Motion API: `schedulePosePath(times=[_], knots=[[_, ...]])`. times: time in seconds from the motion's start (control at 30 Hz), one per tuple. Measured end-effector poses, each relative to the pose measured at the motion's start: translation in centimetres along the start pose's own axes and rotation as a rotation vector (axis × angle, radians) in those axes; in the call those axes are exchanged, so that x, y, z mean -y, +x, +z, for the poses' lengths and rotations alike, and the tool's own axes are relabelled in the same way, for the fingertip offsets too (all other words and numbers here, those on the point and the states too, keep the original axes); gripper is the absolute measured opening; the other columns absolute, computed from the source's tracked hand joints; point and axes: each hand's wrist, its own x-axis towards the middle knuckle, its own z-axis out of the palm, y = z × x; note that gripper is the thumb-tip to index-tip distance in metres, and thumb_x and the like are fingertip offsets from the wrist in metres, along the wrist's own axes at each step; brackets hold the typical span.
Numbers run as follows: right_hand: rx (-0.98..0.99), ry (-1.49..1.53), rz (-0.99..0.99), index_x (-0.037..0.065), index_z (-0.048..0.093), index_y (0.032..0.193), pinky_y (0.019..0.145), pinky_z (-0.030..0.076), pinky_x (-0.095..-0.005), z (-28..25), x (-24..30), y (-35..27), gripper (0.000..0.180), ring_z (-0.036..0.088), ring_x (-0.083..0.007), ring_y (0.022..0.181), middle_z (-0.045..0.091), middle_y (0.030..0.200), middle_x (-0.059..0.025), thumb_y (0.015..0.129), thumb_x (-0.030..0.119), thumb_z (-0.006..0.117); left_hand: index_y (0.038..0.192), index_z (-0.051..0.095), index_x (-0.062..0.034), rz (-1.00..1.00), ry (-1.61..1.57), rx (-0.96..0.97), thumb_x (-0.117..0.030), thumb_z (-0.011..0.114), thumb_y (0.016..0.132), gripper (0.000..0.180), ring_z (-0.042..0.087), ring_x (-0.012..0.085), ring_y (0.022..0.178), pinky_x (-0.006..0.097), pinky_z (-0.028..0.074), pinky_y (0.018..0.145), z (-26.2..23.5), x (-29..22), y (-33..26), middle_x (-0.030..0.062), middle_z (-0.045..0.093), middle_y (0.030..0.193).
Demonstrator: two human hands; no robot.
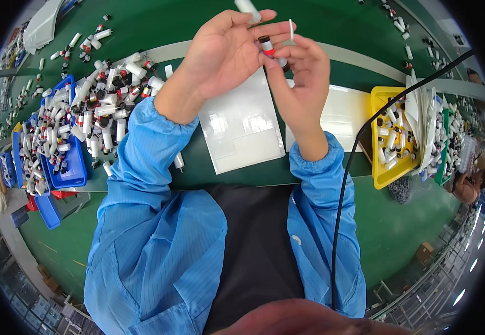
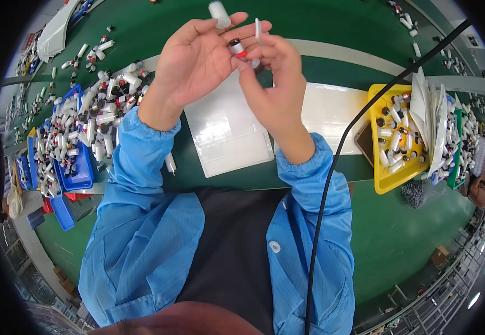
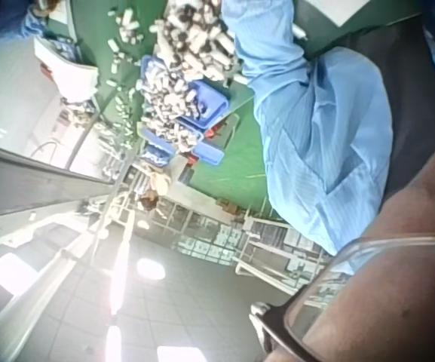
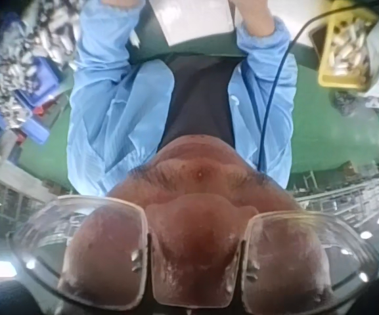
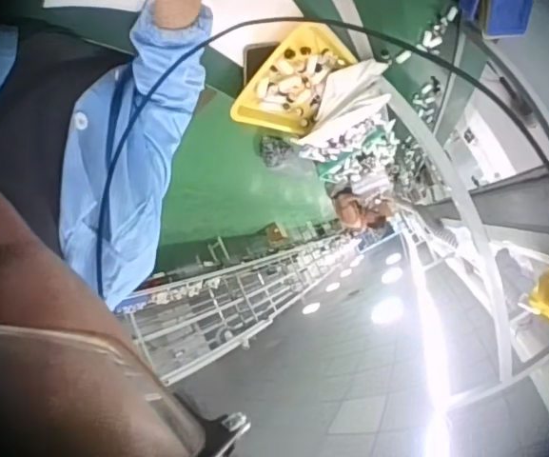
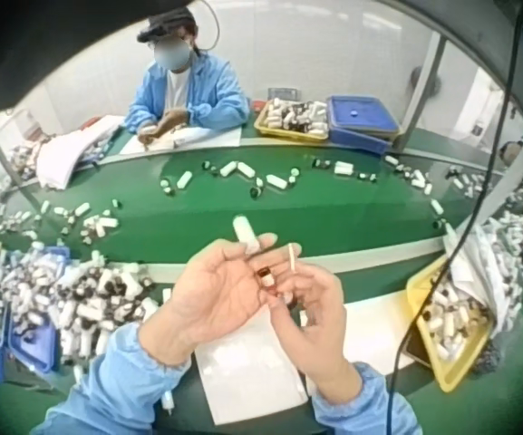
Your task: The worker is manually assembling small cylindrical electronic components by inserting internal pieces and wires.
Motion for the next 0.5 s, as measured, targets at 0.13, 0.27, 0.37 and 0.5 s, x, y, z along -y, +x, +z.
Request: schedulePosePath(times=[0.13, 0.27, 0.37, 0.5], knots=[[-0.122, 0.519, 0.335, 0.002, 0.040, 0.131, 0.084, 0.054, -0.0312, -1.2, -0.3, 0.2, 0.044, 0.066, -0.0181, 0.091, 0.065, 0.100, -0.0108, 0.093, -0.002, 0.063, 0.146, 0.035, 0.0053, 0.052, 0.495, 0.050, -0.017, 0.041, 0.100, 0.051, 0.054, 0.0308, 0.127, 0.043, 0.045, 0.108, -0.3, -0.1, -0.1, 0.0259, 0.051, 0.141], [-0.150, 0.558, 0.331, 0.002, 0.037, 0.130, 0.086, 0.055, -0.0317, -1.2, -0.5, 0.0, 0.041, 0.065, -0.0176, 0.092, 0.064, 0.103, -0.0114, 0.096, -0.001, 0.060, 0.146, 0.040, 0.0007, 0.116, 0.822, 0.032, -0.004, 0.058, 0.096, 0.053, 0.065, 0.0207, 0.112, 0.035, 0.051, 0.101, -1.3, 0.2, 0.4, 0.0182, 0.064, 0.127], [-0.162, 0.542, 0.338, 0.002, 0.036, 0.129, 0.088, 0.052, -0.0306, -0.8, -0.2, -0.1, 0.042, 0.063, -0.0166, 0.095, 0.063, 0.103, -0.0114, 0.096, -0.002, 0.060, 0.147, 0.040, -0.0018, 0.112, 0.812, -0.015, -0.001, 0.062, 0.095, 0.057, 0.066, 0.0180, 0.109, 0.032, 0.052, 0.099, -0.8, 0.2, 0.3, 0.0150, 0.067, 0.123], [-0.125, 0.403, 0.273, 0.002, 0.036, 0.130, 0.090, 0.048, -0.0287, -0.5, -0.6, -0.4, 0.044, 0.059, -0.0147, 0.097, 0.062, 0.105, -0.0112, 0.094, -0.005, 0.060, 0.140, 0.048, 0.0003, 0.196, 0.767, -0.092, -0.003, 0.060, 0.097, 0.044, 0.066, 0.0195, 0.108, 0.032, 0.053, 0.097, -0.2, 0.6, 0.4, 0.0147, 0.067, 0.119]])
